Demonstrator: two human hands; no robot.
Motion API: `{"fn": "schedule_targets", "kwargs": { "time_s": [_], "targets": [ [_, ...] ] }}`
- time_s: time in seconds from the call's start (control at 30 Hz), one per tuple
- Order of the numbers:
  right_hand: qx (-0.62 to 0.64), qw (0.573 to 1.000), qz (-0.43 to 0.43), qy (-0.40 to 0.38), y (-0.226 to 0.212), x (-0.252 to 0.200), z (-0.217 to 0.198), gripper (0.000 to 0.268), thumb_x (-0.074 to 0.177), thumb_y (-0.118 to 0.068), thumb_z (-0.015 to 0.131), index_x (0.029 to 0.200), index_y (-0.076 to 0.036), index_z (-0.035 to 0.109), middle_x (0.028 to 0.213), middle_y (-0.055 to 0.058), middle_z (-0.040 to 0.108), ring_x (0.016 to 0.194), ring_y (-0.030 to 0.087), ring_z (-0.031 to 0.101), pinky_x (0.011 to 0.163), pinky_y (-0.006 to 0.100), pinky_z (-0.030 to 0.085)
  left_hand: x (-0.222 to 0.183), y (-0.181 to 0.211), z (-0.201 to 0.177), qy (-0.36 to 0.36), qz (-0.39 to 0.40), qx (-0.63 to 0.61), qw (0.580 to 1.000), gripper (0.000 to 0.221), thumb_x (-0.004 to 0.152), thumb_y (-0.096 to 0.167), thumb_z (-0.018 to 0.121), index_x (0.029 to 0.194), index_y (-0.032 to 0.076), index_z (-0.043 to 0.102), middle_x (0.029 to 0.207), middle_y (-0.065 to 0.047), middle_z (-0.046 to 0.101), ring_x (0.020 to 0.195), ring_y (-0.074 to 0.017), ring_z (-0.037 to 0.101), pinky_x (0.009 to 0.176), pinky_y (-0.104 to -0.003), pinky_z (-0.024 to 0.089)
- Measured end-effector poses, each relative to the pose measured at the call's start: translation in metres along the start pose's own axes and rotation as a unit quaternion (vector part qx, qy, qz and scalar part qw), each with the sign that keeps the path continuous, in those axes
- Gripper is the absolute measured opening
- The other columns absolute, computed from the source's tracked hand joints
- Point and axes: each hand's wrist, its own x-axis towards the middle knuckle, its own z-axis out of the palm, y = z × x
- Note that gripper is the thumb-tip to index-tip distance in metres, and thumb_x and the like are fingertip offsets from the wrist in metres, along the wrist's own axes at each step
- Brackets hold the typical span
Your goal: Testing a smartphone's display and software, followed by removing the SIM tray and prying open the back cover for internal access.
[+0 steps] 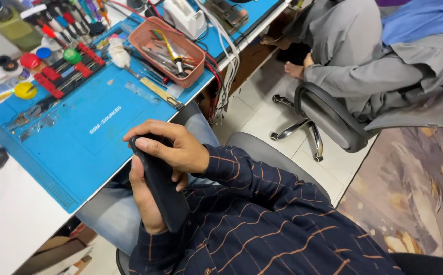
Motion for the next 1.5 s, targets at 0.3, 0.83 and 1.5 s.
{"fn": "schedule_targets", "kwargs": {
  "time_s": [0.3,0.83,1.5],
  "targets": [
    [0.022,1.0,0.022,-0.004,0.017,0.001,0.014,0.032,0.119,-0.04,0.054,0.137,-0.02,0.072,0.133,0.003,0.073,0.123,0.017,0.07,0.114,0.036,0.055,0.001,-0.002,-0.016,0.029,-0.01,-0.006,1.0,0.058,0.105,0.058,0.058,0.111,0.0,0.062,0.067,-0.009,0.048,0.054,-0.0178,0.049,0.045,-0.029,0.04],
    [-0.014,1.0,0.003,-0.008,0.026,0.006,0.024,0.033,0.12,-0.038,0.052,0.139,-0.019,0.071,0.13,0.003,0.074,0.122,0.018,0.071,0.116,0.035,0.054,0.004,0.005,-0.019,0.075,-0.013,0.021,0.997,0.056,0.101,0.061,0.058,0.095,0.005,0.059,0.066,-0.007,0.047,0.054,-0.0168,0.049,0.045,-0.028,0.038],
    [-0.003,0.999,0.031,-0.011,0.043,0.01,0.014,0.033,0.121,-0.042,0.052,0.14,-0.024,0.071,0.131,0.002,0.074,0.122,0.019,0.072,0.114,0.035,0.057,0.017,-0.002,-0.022,0.056,-0.026,-0.002,0.998,0.057,0.105,0.06,0.057,0.098,0.004,0.06,0.068,-0.007,0.048,0.055,-0.0168,0.049,0.046,-0.028,0.04]
  ]
}}
